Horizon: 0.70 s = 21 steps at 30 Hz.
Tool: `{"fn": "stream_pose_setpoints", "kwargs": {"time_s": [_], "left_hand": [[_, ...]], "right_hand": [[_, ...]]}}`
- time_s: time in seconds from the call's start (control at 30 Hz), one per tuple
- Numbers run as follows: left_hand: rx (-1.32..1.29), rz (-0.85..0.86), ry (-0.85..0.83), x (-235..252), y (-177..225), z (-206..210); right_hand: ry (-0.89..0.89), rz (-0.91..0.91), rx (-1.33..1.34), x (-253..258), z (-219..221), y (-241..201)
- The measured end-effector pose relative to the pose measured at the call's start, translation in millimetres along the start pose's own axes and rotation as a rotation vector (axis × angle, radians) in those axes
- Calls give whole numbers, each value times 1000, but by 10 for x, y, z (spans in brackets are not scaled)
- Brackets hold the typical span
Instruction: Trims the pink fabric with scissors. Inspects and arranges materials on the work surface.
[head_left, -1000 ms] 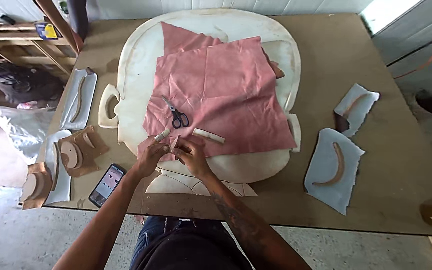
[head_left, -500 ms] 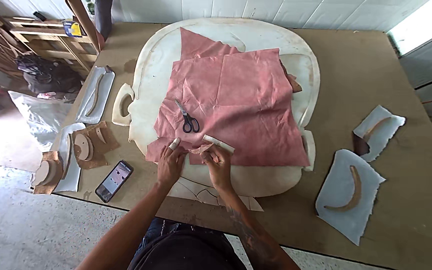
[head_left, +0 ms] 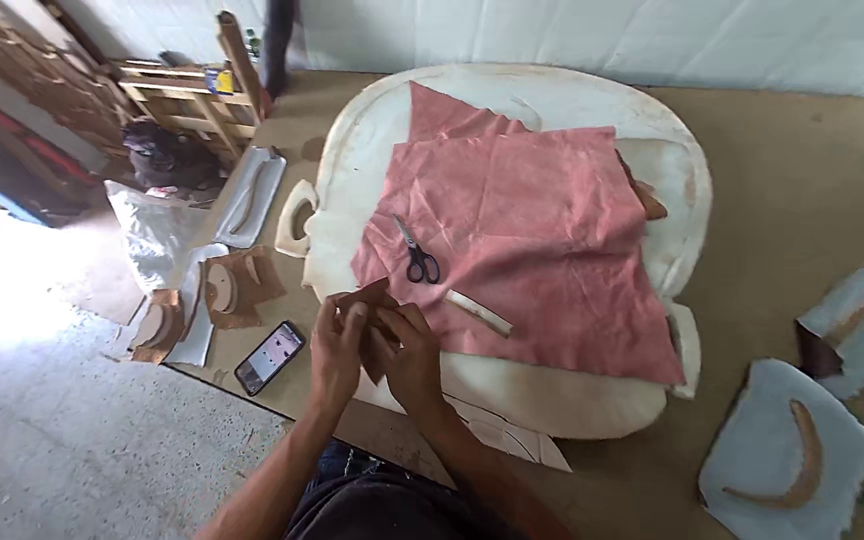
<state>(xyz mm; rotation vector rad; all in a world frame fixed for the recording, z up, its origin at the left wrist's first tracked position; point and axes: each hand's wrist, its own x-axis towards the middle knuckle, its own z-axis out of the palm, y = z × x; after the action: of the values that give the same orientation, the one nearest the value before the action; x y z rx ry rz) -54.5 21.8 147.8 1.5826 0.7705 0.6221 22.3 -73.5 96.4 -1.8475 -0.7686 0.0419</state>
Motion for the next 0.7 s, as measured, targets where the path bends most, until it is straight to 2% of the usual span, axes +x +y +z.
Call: {"fn": "stream_pose_setpoints", "kwargs": {"time_s": [0.2,0.33,0.43,0.53,0.7], "left_hand": [[141,-35,161,32,32,-534],[369,23,124,414,102,-1131],[521,66,48,1062,78,-1751],[508,11,-73,1998,-98,-2255],[426,-51,-302,3705,-1040,-2519]], "right_hand": [[-75,-94,44,43,492,-367],[-221,-50,140,151,687,-525],[-267,14,157,153,751,-388],[-272,153,109,63,733,-88],[-164,390,16,-78,605,183]]}}
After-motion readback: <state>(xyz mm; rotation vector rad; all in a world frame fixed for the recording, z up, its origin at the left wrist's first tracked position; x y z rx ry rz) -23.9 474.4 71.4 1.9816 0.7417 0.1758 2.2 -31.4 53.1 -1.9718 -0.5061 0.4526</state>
